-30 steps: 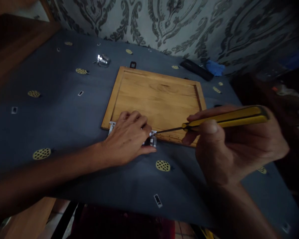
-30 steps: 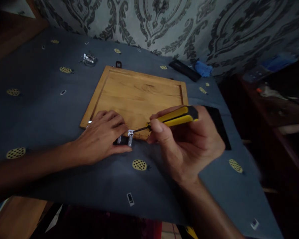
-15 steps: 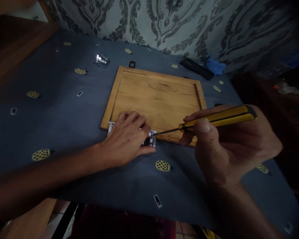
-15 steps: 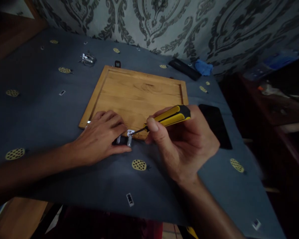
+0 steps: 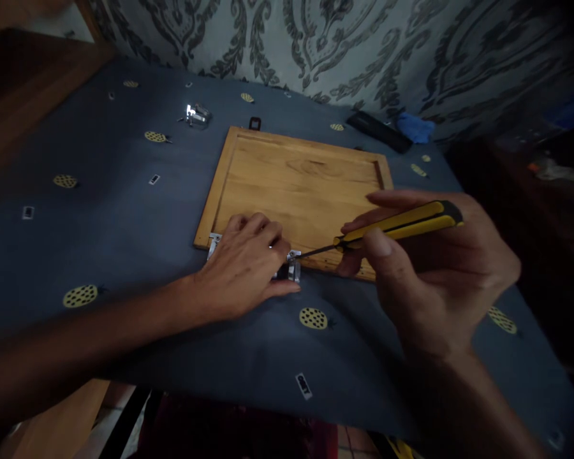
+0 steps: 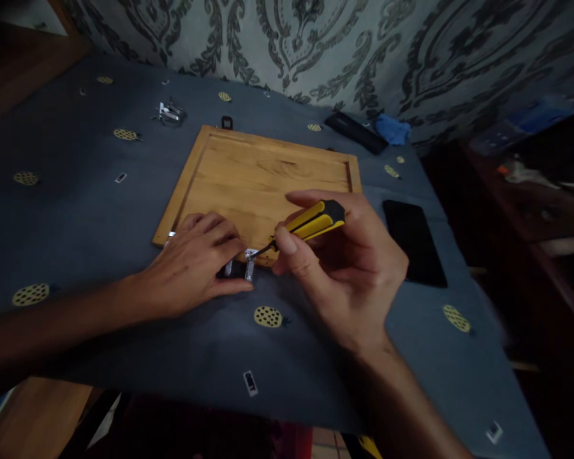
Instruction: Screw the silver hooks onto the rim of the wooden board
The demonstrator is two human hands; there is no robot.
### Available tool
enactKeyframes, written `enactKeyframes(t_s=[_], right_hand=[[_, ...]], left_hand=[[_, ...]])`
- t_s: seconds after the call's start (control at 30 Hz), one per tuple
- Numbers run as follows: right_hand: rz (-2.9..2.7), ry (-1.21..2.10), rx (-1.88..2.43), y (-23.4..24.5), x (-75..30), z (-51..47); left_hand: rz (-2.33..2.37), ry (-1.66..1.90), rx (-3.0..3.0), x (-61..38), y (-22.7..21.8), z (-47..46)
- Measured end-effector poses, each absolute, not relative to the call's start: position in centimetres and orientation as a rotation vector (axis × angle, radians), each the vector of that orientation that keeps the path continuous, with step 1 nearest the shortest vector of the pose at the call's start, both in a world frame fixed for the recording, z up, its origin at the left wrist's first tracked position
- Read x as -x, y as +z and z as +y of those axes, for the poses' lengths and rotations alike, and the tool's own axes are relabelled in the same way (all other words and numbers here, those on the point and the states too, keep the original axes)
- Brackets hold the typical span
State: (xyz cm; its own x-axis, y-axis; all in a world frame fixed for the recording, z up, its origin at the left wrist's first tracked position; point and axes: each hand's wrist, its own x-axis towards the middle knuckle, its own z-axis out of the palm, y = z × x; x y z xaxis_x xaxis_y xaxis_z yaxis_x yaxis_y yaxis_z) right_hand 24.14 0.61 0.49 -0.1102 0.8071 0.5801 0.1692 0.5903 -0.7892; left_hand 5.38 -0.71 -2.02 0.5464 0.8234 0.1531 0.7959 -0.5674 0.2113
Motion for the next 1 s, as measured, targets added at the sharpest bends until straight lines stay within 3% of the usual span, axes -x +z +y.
enactKeyframes(t_s=[0.53, 1.0], right_hand=[[-1.595, 0.889, 0.758, 0.67, -24.67, 0.91], [-1.480, 0.724, 0.825, 0.46, -24.33, 0.56]], left_hand=[[1.408, 0.344, -2.667, -5.34, -2.09, -0.68], [1.417, 0.328, -2.657, -5.41, -2.03, -0.68]])
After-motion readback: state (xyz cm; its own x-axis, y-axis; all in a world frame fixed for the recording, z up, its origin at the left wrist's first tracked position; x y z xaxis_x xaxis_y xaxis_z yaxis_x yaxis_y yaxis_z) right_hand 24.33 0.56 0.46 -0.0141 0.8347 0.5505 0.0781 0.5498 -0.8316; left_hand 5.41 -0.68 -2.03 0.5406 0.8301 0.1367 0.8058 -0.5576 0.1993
